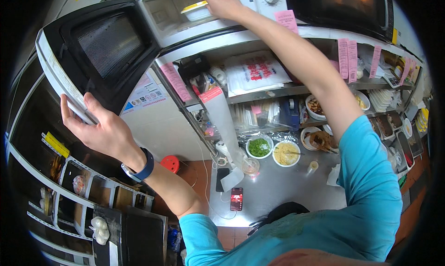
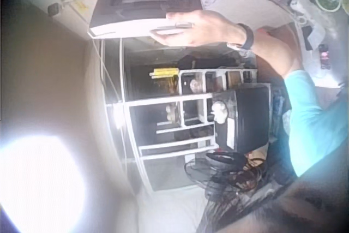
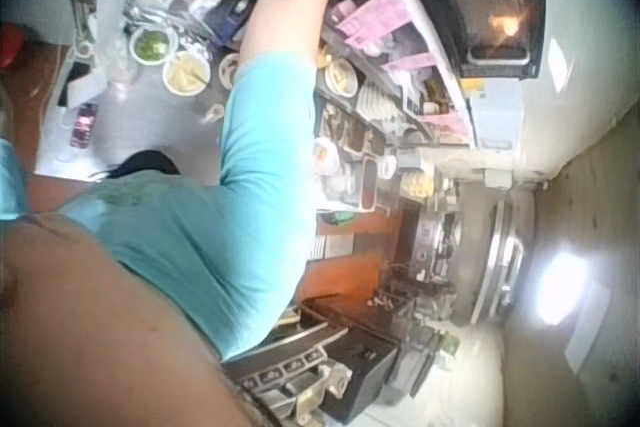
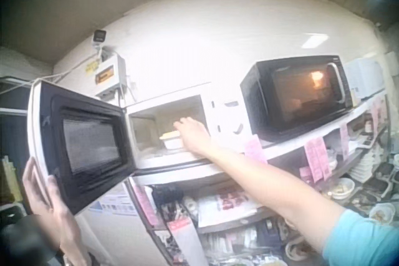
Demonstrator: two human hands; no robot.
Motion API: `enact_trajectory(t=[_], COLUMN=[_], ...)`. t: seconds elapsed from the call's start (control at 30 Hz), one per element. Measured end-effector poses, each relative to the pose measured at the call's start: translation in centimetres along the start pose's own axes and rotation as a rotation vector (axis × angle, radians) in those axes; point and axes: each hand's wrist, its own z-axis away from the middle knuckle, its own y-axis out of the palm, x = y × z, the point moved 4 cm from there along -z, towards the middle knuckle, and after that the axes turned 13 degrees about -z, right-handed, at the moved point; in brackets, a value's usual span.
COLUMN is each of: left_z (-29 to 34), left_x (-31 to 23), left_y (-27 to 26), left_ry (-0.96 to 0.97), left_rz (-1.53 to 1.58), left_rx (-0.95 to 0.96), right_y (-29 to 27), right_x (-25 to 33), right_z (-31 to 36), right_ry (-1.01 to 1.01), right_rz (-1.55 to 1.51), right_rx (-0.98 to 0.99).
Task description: The person retrieves a plastic bag from a shelf, then assembles food orders in a commercial kitchen. They place cooked items into bowls, add broth from a pot, and pack the finished bowls into takeaway containers with lids.
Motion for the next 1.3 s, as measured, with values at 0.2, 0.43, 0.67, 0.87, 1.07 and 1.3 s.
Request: enact_trajectory(t=[0.2,0.43,0.67,0.87,1.07,1.3], left_z=[5.3,12.1,8.7,12.3,22.5,40.0], left_x=[-2.5,-8.5,-9.9,-8.2,-7.2,-4.8], left_y=[2.6,23.8,24.3,15.2,-1.8,-19.0], left_ry=[0.359,-1.138,-1.09,-1.196,-1.279,-1.728], left_rz=[0.327,1.239,1.735,1.731,1.574,1.234], left_rx=[-0.132,1.15,1.336,1.348,1.317,1.41], right_y=[4.5,0.3,-7.5,-13.8,-16.7,-21.5], right_x=[-3.6,0.1,7.8,7.0,15.9,26.0], right_z=[-2.9,-3.6,-1.0,9.0,25.8,46.5], right_ry=[-0.015,-0.196,-0.378,0.539,1.186,1.75], right_rz=[0.141,0.09,0.021,-0.648,-1.616,-1.24], right_rx=[0.303,0.183,0.139,-0.096,0.029,0.256])
